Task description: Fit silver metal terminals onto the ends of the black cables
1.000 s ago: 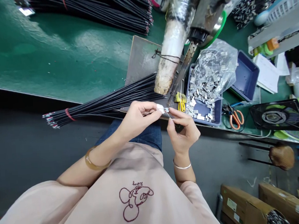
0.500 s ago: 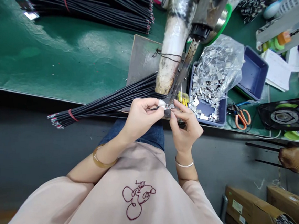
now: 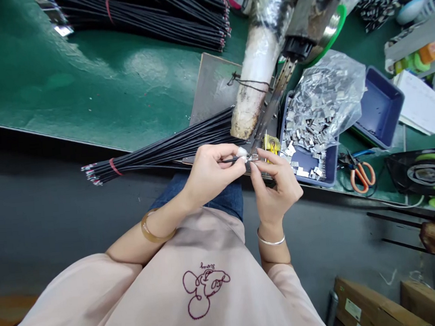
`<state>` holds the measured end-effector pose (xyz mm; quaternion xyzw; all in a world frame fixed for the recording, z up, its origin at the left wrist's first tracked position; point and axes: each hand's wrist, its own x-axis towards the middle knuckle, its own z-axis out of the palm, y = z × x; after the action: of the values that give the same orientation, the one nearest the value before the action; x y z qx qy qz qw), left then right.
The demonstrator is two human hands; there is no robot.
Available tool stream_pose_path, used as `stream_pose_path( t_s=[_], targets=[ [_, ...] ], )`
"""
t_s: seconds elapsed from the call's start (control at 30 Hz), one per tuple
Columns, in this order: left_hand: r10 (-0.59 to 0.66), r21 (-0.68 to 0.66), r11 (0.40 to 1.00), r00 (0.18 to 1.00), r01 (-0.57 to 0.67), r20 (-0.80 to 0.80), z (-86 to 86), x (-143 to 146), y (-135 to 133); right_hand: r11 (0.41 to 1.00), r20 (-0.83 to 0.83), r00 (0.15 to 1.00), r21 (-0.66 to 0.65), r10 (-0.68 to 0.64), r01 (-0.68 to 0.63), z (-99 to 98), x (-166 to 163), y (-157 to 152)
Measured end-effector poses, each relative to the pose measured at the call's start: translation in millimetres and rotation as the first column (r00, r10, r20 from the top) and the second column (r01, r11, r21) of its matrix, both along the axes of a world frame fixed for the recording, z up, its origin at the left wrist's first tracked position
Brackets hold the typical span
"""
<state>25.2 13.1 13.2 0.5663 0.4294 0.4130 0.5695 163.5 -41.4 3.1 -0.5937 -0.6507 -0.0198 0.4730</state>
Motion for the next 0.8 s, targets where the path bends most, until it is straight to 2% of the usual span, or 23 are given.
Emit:
stream_pose_path(
  t_s=[0.23, 0.4, 0.47, 0.53, 0.63, 0.7, 0.8],
  targets=[
    [-0.037, -0.031, 0.999, 0.999, 0.037, 0.007, -0.2, -2.3, 0.6, 0.998, -0.019, 0.998, 0.006, 0.060, -0.060, -0.7, -1.2, -6.1],
    [-0.074, -0.029, 0.997, 0.997, 0.074, -0.024, -1.2, -5.5, -3.0, 0.999, -0.016, 0.999, -0.021, 0.034, -0.034, -1.9, 1.1, -12.6],
    [-0.097, 0.020, 0.995, 0.994, 0.098, -0.048, -0.2, -6.5, -5.9, 0.998, -0.102, 0.995, -0.057, 0.004, -0.010, -0.6, 2.9, -11.9],
    [-0.113, 0.118, 0.985, 0.988, 0.125, -0.104, 0.4, -7.4, -9.0, 0.989, -0.200, 0.979, -0.150, -0.042, 0.012, 1.1, 4.3, -10.0],
    [-0.094, 0.233, 0.964, 0.982, 0.131, -0.161, -0.1, -7.8, -11.8, 0.970, -0.235, 0.966, -0.236, -0.109, 0.052, 3.5, 5.0, -7.0],
    [-0.076, 0.195, 0.976, 0.988, 0.101, -0.131, -1.2, -7.3, -11.6, 0.982, -0.203, 0.974, -0.179, -0.103, 0.066, 4.5, 4.4, -5.9],
    [-0.059, 0.072, 0.995, 0.997, 0.063, -0.057, -3.8, -6.1, -8.6, 0.999, -0.089, 0.996, -0.049, -0.023, 0.018, 3.8, 3.4, -5.3]
  ],
)
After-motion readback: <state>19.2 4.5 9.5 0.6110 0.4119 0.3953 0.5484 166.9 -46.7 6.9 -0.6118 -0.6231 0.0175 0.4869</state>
